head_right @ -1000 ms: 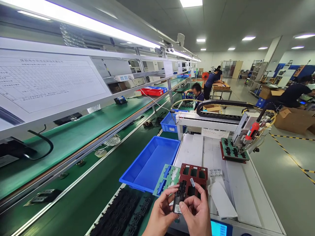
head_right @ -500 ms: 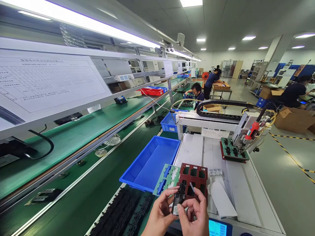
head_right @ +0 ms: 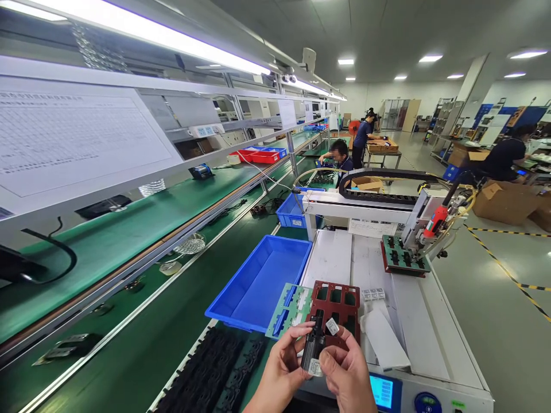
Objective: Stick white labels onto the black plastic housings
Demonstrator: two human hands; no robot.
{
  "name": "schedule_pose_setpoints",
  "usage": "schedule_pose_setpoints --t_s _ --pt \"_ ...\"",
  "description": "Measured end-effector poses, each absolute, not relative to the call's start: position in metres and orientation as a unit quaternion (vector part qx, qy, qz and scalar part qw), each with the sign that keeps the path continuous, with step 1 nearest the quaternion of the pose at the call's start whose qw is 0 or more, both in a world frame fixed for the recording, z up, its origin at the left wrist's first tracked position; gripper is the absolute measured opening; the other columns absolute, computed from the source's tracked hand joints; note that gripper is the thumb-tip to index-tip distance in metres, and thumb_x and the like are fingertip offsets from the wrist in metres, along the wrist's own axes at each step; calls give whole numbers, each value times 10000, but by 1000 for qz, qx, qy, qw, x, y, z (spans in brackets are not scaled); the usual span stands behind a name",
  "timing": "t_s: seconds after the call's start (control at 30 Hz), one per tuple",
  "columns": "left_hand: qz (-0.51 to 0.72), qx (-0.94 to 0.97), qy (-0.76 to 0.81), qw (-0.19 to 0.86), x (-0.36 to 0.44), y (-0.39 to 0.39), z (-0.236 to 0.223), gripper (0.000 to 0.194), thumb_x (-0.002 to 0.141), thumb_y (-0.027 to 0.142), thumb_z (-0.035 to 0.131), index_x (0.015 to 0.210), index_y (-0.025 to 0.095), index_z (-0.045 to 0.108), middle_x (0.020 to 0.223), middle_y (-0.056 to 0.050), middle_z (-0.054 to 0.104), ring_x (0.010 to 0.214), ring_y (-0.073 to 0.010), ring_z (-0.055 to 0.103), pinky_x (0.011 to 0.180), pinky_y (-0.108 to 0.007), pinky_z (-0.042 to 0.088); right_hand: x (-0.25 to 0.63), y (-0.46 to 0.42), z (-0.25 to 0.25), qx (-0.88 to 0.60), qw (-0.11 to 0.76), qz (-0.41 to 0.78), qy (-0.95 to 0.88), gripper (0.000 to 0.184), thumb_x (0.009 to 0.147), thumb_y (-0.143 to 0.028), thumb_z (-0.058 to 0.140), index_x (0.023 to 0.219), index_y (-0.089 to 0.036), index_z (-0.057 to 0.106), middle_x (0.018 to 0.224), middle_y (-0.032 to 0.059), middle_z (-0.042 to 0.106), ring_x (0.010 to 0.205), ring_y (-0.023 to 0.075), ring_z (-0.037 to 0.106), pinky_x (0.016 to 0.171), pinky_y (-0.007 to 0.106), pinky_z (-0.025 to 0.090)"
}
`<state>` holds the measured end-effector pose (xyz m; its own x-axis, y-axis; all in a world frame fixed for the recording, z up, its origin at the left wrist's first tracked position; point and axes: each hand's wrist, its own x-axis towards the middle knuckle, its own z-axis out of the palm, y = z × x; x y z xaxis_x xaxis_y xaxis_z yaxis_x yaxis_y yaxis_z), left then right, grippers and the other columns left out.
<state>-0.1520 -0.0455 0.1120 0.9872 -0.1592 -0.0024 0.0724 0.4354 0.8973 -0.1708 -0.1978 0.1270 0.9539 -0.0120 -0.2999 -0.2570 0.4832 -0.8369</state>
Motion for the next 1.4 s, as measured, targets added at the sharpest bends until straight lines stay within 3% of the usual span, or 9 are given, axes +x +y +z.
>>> schedule_pose_setpoints --t_s 0.1,0.17,0.73,0.97,1.1,1.2,1.27,1.4 --pt "-71 534 -46 841 -153 -46 110 545 635 159 965 1125 276 759 1405 -129 631 1289 -381 660 848 -317 597 -172 -196 126 -544 829 4 131 876 701 -519 955 1355 -213 459 672 -25 687 565 140 560 536 227 401" --pt "-72 541 -52 837 -153 -47 110 526 663 188 959 1138 275 751 1421 -140 618 1293 -386 655 835 -319 597 -173 -194 125 -566 814 -26 128 876 722 -523 934 1370 -223 427 671 -28 695 622 176 609 614 273 465" --pt "-85 553 -52 827 -155 -49 112 456 742 231 926 1145 292 723 1487 -134 542 1327 -373 621 822 -328 578 -176 -192 128 -599 787 -37 144 857 754 -593 883 1372 -238 407 669 -42 683 600 179 589 593 273 424" --pt "-81 528 -43 844 -156 -50 115 501 694 215 958 1135 290 733 1427 -126 621 1316 -360 640 939 -366 569 -188 -174 121 -679 695 -183 149 693 832 -560 843 1315 -239 464 722 -24 701 475 118 458 486 248 389" --pt "-72 502 -38 861 -154 -50 115 599 587 200 1011 1113 295 742 1342 -89 691 1277 -334 669 1018 -376 541 -191 -175 110 -675 674 -258 152 610 845 -583 828 1240 -240 514 1004 81 714 713 180 639 583 264 501" --pt "-83 497 -52 862 -156 -52 110 638 585 248 1011 1154 304 729 1351 -90 683 1242 -339 684 933 -360 575 -190 -179 107 -647 720 -206 146 663 833 -621 810 1289 -247 507 889 28 677 724 206 656 580 266 505" --pt "-84 528 -71 842 -160 -55 105 539 676 257 960 1161 312 734 1399 -105 655 1254 -347 676 851 -336 593 -191 -179 106 -649 727 -171 142 720 786 -581 850 1323 -253 500 767 -15 657 623 205 626 549 278 491" --pt "-89 631 -95 765 -169 -58 92 310 808 220 838 1107 280 781 1424 -155 640 1373 -380 584 860 -363 615 -196 -182 77 -701 676 -165 156 814 701 -442 891 1393 -257 505 836 25 726 691 256 684 635 339 550"
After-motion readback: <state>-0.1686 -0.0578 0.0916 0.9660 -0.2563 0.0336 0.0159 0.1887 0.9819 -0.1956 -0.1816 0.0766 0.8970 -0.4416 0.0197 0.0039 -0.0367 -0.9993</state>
